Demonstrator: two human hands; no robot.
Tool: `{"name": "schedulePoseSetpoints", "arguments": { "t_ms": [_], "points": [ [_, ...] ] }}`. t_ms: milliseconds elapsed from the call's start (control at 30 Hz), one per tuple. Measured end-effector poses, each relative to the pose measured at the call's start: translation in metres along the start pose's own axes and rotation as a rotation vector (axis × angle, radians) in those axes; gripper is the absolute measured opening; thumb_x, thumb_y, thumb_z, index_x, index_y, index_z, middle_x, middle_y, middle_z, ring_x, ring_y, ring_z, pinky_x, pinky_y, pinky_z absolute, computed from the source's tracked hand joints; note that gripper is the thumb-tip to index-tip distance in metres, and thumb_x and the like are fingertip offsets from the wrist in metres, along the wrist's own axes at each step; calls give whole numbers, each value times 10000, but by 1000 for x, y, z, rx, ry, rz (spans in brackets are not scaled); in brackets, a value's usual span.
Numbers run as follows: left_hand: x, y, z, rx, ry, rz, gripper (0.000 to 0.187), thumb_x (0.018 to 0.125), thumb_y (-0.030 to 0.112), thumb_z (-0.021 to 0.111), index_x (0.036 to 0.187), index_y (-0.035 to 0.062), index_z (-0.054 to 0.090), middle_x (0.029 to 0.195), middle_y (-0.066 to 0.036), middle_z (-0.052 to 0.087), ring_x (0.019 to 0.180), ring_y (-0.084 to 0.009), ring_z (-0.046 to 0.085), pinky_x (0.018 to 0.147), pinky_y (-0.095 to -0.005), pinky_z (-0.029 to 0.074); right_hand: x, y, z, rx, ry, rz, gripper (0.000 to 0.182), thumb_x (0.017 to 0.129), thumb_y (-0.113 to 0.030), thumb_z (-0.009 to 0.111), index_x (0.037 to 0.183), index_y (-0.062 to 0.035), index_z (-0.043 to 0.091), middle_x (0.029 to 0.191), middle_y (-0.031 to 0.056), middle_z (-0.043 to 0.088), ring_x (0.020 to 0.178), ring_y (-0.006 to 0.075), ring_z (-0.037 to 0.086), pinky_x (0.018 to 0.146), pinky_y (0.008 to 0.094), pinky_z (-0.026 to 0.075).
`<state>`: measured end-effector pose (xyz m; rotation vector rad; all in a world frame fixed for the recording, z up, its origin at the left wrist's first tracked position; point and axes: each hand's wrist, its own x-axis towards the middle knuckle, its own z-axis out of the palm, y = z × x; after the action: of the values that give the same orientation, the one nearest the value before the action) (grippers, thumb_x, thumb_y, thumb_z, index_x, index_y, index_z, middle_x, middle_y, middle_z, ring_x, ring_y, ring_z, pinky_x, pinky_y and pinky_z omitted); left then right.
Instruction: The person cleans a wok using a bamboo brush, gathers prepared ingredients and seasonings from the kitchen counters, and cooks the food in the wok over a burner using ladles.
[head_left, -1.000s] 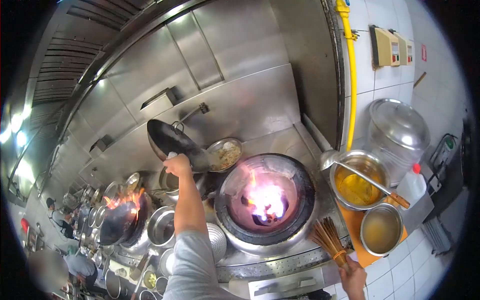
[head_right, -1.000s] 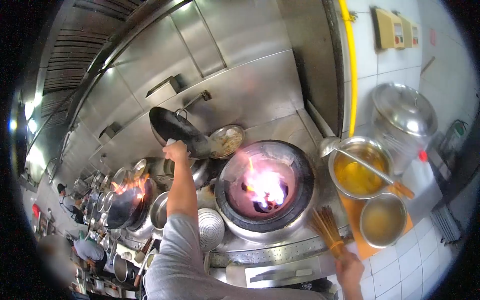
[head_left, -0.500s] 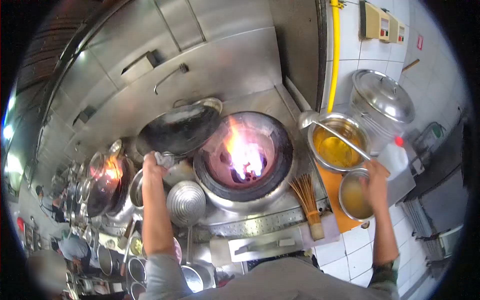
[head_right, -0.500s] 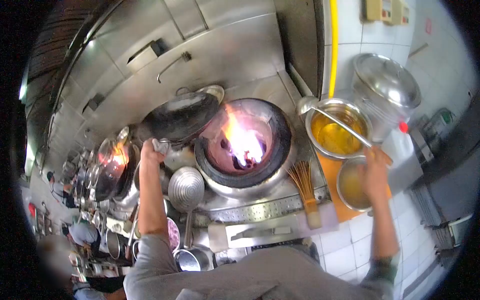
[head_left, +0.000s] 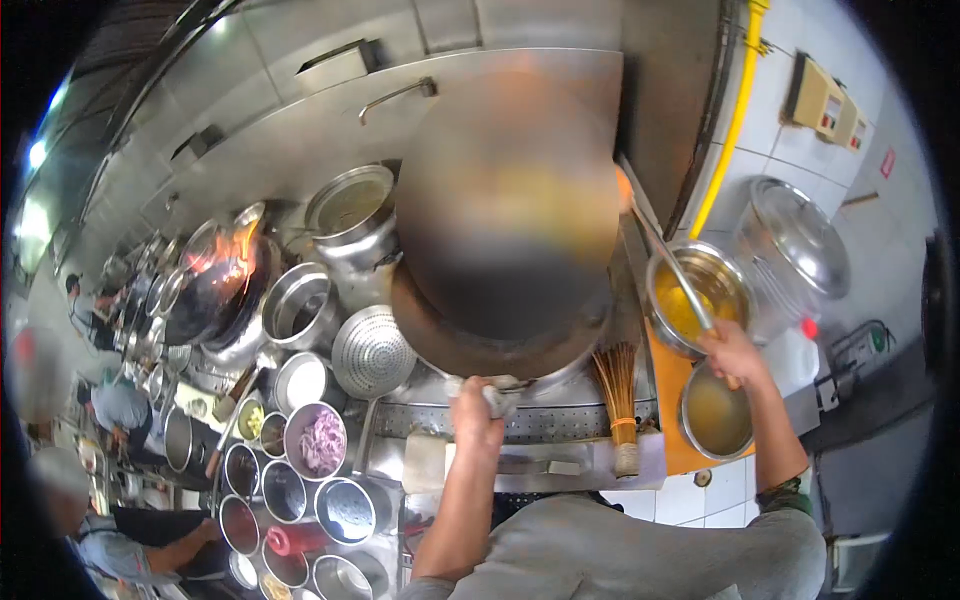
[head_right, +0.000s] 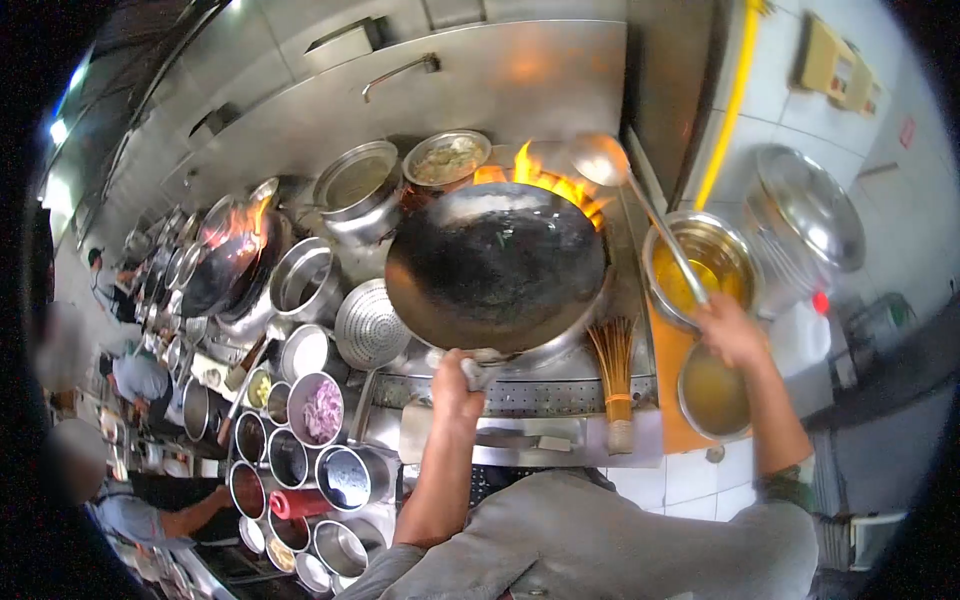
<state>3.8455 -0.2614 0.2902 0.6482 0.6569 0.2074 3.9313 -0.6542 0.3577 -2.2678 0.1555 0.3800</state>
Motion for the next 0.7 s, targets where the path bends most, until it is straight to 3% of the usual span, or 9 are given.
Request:
{"name": "schedulePoseSetpoints", "arguments": {
  "t_ms": [100,133,267,367,467,533,567,633,700],
  "points": [
    [3,-15,4,41,-32,-71,180,812,128,463,952,41,535,925,-116,603,818,-263,605,744,-413,505,-28,-116,49,668,-283,-183,510,878,-126,565,1339,-85,353,656,-11,433,507,57,412,372,223,345],
    [14,-25,3,33,-76,-39,196,837,147,476,988,37,533,936,-113,606,823,-262,609,744,-410,507,-26,-149,62,789,-410,-260,610,876,-107,558,1403,-112,252,741,-4,463,503,69,419,364,224,349],
    [-3,-6,13,-27,-171,-125,282,906,236,511,1094,25,516,972,-113,610,843,-254,621,729,-399,518,14,-263,143,822,-538,-270,425,846,-68,533,1256,-99,426,768,1,491,509,74,452,366,226,352],
    [-41,24,-27,116,-238,-141,326,912,260,539,1129,20,494,983,-116,609,849,-233,623,715,-372,526,73,-331,224,516,-559,-422,310,796,-56,554,1100,-60,494,724,12,491,500,90,476,384,258,411],
    [-63,51,-83,189,-230,-148,414,847,212,646,1151,3,459,999,-119,598,882,-194,593,756,-343,502,146,-371,318,164,-382,-608,330,741,-56,543,1053,41,502,786,107,577,569,178,576,448,351,459],
    [-60,51,-116,290,-78,-30,465,815,233,684,1141,-12,462,975,-127,603,871,-206,594,764,-331,493,201,-384,383,-321,97,-927,329,750,-67,518,1070,9,515,727,110,561,513,191,533,389,375,420],
    [-57,49,-132,400,72,69,516,783,254,721,1131,-26,464,952,-134,608,860,-219,595,773,-319,483,202,-396,393,-322,94,-942,329,750,-67,518,1070,9,515,727,110,561,513,191,533,389,375,420],
    [-32,34,-179,509,59,121,570,753,283,746,1128,-41,463,983,-143,597,887,-223,585,781,-312,473,196,-417,404,-174,-159,-611,215,713,-67,529,865,77,577,714,163,623,513,268,572,479,422,452],
    [-24,37,-190,626,55,155,651,695,343,779,1126,-54,495,1052,-197,575,935,-267,583,802,-329,464,194,-438,395,620,-744,-54,53,699,-14,508,647,-6,506,563,78,519,434,194,501,414,305,414]
  ]
}}
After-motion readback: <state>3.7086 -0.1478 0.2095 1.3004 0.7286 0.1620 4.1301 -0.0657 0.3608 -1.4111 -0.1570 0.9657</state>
